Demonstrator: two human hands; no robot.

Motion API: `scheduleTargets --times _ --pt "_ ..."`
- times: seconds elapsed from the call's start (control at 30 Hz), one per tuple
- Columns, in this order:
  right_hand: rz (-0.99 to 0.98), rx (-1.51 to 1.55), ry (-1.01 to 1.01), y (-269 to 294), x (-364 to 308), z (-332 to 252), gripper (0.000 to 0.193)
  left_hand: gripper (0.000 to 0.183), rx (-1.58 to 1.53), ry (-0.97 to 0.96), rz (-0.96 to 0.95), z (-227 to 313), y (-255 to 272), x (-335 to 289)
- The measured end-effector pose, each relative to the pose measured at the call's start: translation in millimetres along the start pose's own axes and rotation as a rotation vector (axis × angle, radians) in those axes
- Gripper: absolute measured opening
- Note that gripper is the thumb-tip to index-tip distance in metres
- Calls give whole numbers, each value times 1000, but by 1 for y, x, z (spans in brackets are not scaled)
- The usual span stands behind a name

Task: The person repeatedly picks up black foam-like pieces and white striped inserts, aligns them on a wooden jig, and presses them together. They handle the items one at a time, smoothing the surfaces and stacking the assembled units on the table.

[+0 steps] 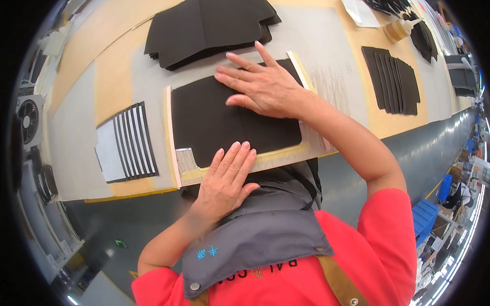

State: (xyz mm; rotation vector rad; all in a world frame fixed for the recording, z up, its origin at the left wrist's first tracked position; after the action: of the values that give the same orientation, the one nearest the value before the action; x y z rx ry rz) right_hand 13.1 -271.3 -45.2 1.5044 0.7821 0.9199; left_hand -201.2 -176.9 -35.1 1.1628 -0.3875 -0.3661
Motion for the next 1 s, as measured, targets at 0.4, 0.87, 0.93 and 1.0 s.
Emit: scheduleTargets --times 0.4,0.87,0.93,1.0 --pt "-32 163 29 17 -20 -5 65 50 -93 115 353 -77 52 49" --pt "-254 309 285 29 -101 -73 63 51 126 56 312 -120 14 84" --pt "-329 401 249 38 -111 -75 62 54 106 62 327 -118 15 86" --pt "-282 426 171 48 -104 -64 62 58 103 68 328 -121 11 85"
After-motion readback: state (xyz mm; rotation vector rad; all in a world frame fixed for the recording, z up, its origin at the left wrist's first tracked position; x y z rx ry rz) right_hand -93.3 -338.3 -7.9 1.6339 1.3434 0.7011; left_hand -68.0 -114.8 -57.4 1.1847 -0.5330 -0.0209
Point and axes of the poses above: each hand's wrist, its own x-axis towards the middle knuckle, its own y-axis out of the back of the hand, z = x × y, the point moved 4 cm from there along x, towards the middle knuckle, and after that the axes turned 7 degrees about -y, right-handed, at the moved point
